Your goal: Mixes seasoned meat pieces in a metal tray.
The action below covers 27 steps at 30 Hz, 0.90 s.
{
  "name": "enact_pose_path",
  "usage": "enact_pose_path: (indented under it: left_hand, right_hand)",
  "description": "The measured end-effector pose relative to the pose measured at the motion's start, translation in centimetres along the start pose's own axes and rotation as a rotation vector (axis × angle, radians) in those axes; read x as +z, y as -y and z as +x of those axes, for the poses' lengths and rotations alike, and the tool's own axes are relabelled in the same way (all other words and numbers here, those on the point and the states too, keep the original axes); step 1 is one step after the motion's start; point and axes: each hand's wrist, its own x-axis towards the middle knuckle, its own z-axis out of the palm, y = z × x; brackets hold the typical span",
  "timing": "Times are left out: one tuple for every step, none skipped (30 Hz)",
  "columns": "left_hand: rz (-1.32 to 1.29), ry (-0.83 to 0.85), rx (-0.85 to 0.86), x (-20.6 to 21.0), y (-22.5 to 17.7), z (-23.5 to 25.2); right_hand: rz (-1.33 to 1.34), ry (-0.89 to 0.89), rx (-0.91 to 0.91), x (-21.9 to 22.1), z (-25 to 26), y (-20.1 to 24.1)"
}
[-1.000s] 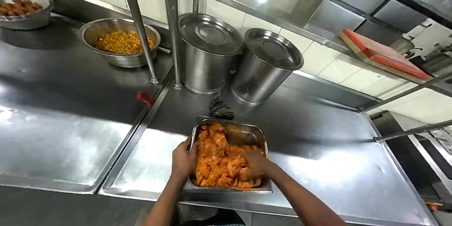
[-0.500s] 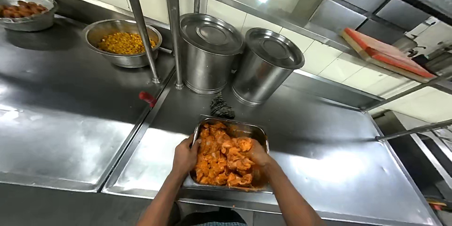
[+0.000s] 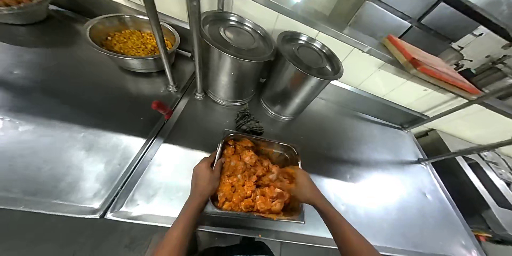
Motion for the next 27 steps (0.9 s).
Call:
enact_pose_path:
  left_hand:
    - [-0.015,-0.007,-0.020,0.0,0.0,-0.2]
    - [-0.027,-0.010,-0.041,0.1,0.0,-0.4]
    - [-0.033,-0.010,-0.057,0.2,0.0,-0.4]
    - [-0.034,-0.013,-0.058,0.4,0.0,-0.4]
    - [-0.025,-0.013,-0.047,0.4,0.1,-0.4]
    - [-0.015,-0.007,-0.028,0.3,0.2,-0.1]
    - [-0.011,0.003,-0.005,0.4,0.4,-0.2]
    - [-0.019,0.012,0.012,0.5,0.6,-0.4]
    - [-0.028,0.013,0.018,0.4,0.7,-0.4]
    - [-0.036,0.011,0.017,0.4,0.8,-0.3]
    - [-0.044,0.014,0.014,0.3,0.9,-0.3]
    - [-0.054,0.018,0.014,0.2,1.0,-0.4]
    - [-0.059,0.021,0.012,0.1,1.0,-0.3]
    - [-0.058,0.026,0.009,-0.1,0.9,-0.2]
    - [-0.050,0.032,0.008,-0.1,0.8,-0.1]
    - [-0.042,0.039,0.009,-0.1,0.7,-0.2]
    - [-0.039,0.043,0.015,-0.1,0.6,-0.1]
    - [-0.039,0.042,0.025,-0.1,0.7,0.0]
    - [-0.040,0.036,0.037,0.0,0.8,0.2]
    - [-0.039,0.031,0.044,0.0,0.8,0.2]
    - [-0.037,0.028,0.044,0.1,0.8,0.2]
    - [-0.035,0.024,0.042,0.1,0.8,0.2]
    - [-0.033,0.021,0.038,0.1,0.7,0.1]
    - [-0.027,0.016,0.036,0.1,0.6,0.2]
    - [-0.024,0.008,0.037,0.1,0.6,0.2]
    - [-0.021,0.007,0.032,0.1,0.5,0.2]
    - [-0.016,0.010,0.022,0.1,0.5,0.2]
  right_hand:
    - [0.007,0.014,0.065,0.5,-0.3,-0.3]
    - [0.025,0.058,0.138,1.7,-0.7,-0.6]
    - [0.068,0.098,0.215,3.4,-0.8,-0.6]
    - [0.170,0.085,0.286,5.2,-0.6,-0.1]
    - [0.333,0.018,0.334,6.8,-0.2,0.7]
    - [0.541,-0.065,0.354,8.0,0.6,1.7]
    - [0.779,-0.141,0.358,9.0,1.2,2.7]
    - [1.016,-0.199,0.349,9.5,1.7,3.7]
    - [1.240,-0.241,0.327,9.5,2.5,4.5]
    - [1.413,-0.281,0.296,9.1,3.1,5.0]
    - [1.528,-0.315,0.253,8.6,3.3,5.1]
    - [1.594,-0.333,0.189,7.8,3.4,4.6]
    - [1.609,-0.347,0.114,6.6,3.2,4.3]
    - [1.567,-0.348,0.029,5.1,2.7,4.0]
    - [1.478,-0.357,-0.036,3.5,1.9,4.0]
    - [1.351,-0.395,-0.081,1.7,0.7,4.3]
    - [1.199,-0.453,-0.132,0.1,-0.3,4.7]
    - [1.018,-0.530,-0.179,-1.2,-1.0,5.1]
    - [0.831,-0.616,-0.223,-2.1,-1.5,5.4]
    - [0.667,-0.699,-0.264,-2.7,-1.8,5.7]
    - [0.529,-0.758,-0.295,-3.0,-1.9,5.9]
    - [0.419,-0.801,-0.314,-3.0,-1.8,5.9]
    - [0.343,-0.835,-0.314,-2.8,-1.4,5.7]
    - [0.297,-0.863,-0.295,-2.4,-1.0,5.5]
    - [0.265,-0.885,-0.266,-2.0,-0.6,5.2]
    - [0.237,-0.899,-0.232,-1.5,-0.1,4.9]
    - [0.215,-0.863,-0.180,-1.0,0.4,4.6]
